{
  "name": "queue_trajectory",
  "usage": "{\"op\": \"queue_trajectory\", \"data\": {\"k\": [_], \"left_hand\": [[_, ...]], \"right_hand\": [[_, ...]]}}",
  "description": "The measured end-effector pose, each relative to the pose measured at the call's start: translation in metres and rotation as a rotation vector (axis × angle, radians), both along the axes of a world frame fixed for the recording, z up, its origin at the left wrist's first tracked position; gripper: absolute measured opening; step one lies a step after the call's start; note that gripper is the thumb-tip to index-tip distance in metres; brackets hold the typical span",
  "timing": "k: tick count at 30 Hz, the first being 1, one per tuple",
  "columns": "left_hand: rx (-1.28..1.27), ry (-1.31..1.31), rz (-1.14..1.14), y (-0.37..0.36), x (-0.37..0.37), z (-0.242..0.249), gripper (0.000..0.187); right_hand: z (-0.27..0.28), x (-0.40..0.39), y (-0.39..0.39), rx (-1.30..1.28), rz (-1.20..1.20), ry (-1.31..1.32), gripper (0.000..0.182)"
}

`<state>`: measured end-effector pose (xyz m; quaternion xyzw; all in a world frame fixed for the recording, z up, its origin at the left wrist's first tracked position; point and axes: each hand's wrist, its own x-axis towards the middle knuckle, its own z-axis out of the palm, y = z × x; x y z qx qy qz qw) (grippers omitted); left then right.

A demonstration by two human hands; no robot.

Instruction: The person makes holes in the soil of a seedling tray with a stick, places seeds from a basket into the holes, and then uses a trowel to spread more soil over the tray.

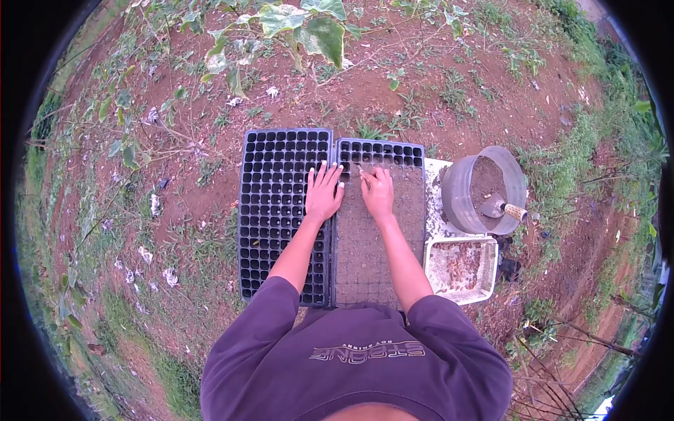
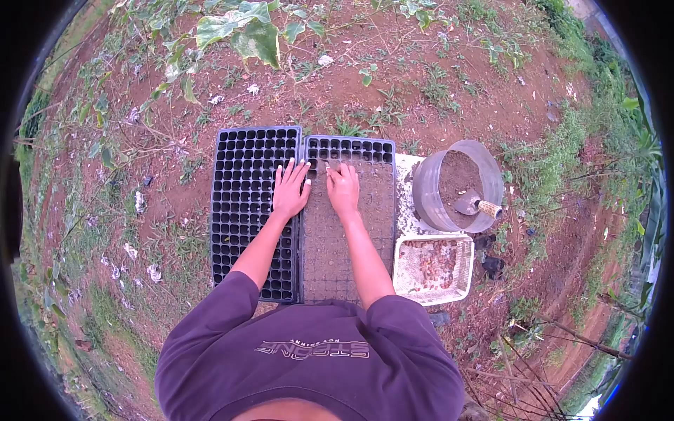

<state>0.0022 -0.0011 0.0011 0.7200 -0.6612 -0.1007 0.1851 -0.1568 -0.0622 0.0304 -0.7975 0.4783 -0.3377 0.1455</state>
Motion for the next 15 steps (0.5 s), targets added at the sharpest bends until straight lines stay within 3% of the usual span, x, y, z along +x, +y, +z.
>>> {"op": "queue_trajectory", "data": {"k": [15], "left_hand": [[-0.015, 0.008, -0.005, 0.0010, -0.0023, 0.0007, 0.050]], "right_hand": [[0.0016, -0.0019, 0.0037, -0.008, -0.024, -0.001, 0.012]]}}
